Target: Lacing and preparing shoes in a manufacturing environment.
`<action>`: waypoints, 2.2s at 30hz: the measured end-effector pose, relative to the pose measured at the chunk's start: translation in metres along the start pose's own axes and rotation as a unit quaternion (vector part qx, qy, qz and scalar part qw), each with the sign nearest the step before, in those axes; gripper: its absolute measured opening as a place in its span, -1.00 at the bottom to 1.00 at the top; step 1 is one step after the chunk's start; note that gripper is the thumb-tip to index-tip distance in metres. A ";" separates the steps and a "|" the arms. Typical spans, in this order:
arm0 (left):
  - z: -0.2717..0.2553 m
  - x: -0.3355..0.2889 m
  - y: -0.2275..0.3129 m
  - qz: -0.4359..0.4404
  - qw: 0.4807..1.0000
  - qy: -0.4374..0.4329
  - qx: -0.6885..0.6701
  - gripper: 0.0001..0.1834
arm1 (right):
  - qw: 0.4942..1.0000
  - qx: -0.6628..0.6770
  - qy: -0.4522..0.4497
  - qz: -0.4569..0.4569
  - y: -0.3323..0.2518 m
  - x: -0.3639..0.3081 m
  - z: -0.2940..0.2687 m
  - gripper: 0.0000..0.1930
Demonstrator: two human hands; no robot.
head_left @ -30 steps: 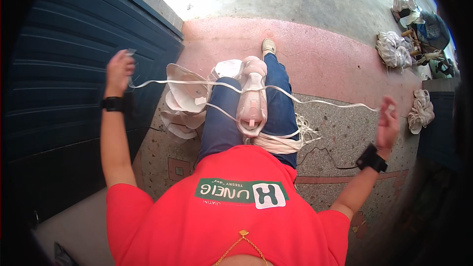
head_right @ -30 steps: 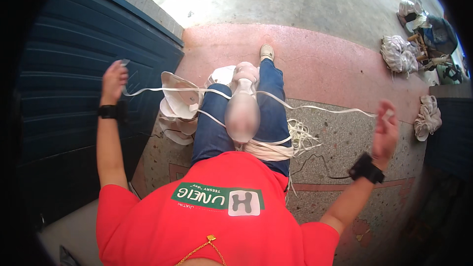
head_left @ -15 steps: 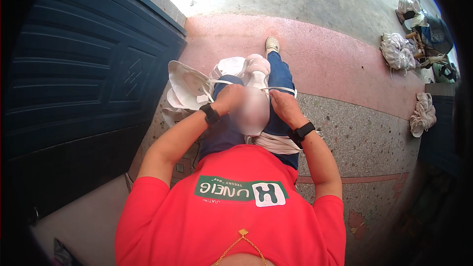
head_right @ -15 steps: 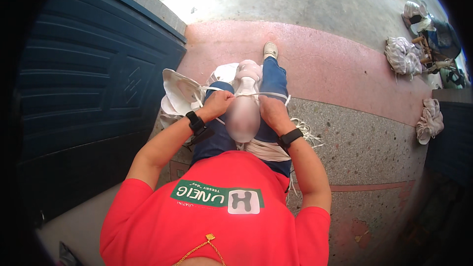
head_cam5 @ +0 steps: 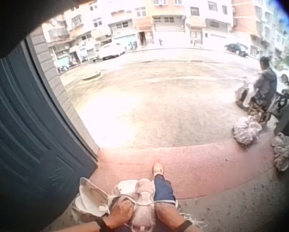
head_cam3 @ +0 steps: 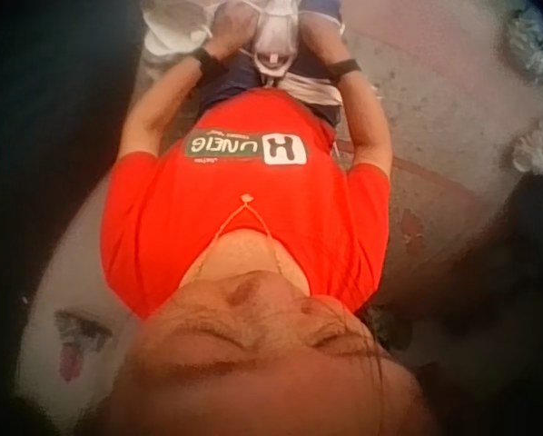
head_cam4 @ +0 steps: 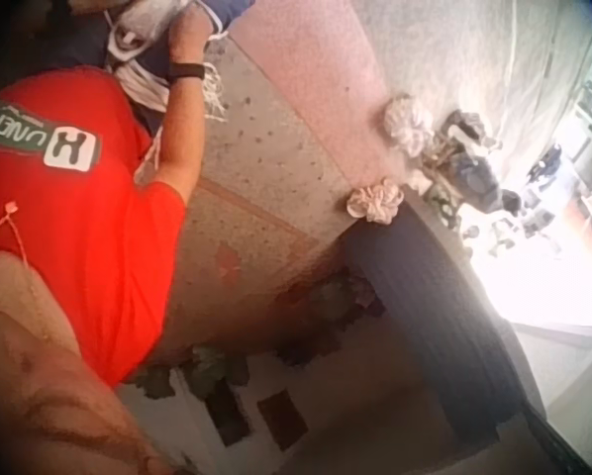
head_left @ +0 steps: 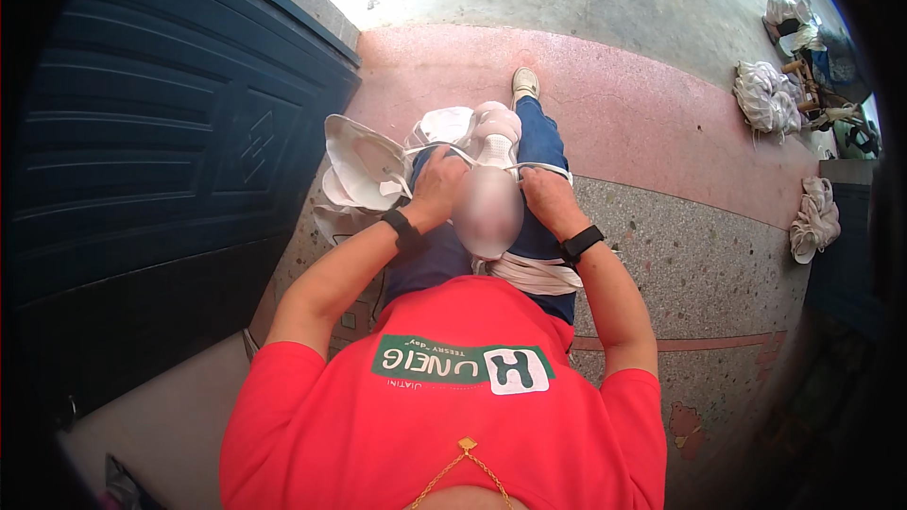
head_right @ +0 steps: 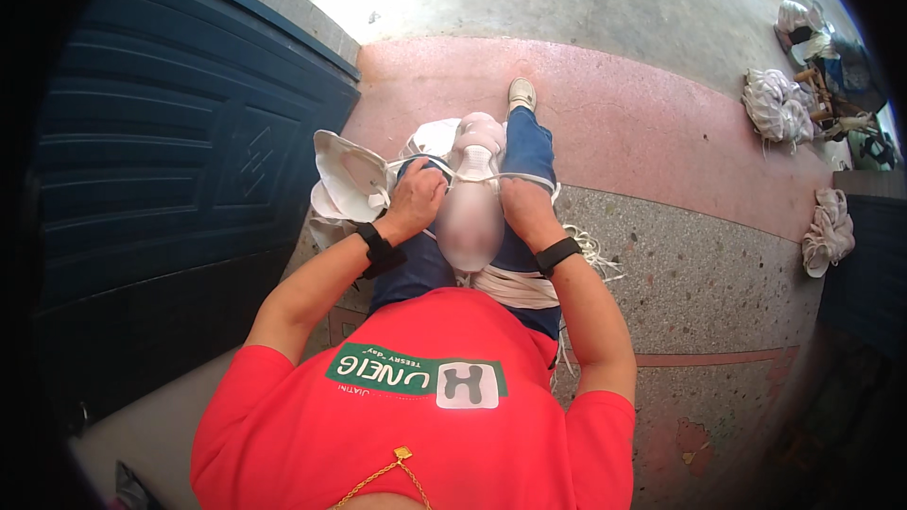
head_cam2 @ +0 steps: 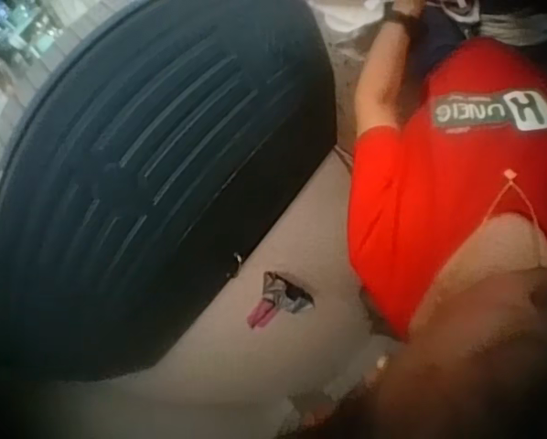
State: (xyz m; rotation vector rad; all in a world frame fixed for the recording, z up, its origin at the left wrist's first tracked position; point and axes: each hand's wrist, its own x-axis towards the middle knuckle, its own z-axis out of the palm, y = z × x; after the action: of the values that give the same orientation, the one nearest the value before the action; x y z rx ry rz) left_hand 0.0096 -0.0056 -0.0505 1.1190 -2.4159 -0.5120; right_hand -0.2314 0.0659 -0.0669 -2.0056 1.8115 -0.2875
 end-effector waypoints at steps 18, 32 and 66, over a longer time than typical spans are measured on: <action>-0.001 0.033 0.016 0.012 0.986 -0.100 0.134 -0.86 | 0.992 -0.060 0.107 -0.026 -0.011 0.012 0.003 -0.91; -0.012 0.009 0.031 -0.085 0.986 -0.111 0.092 -0.67 | 0.974 -0.150 0.064 -0.156 -0.021 0.024 -0.011 -0.92; -0.010 0.045 0.002 -0.038 0.996 -0.073 -0.018 -0.77 | 0.974 0.003 0.149 -0.173 -0.014 0.000 0.016 -0.89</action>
State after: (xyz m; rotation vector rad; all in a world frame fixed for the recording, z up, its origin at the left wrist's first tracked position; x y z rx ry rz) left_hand -0.0122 -0.0414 -0.0309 1.1997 -2.4846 -0.6824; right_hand -0.2121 0.0694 -0.0752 -2.3735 1.6065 -0.7307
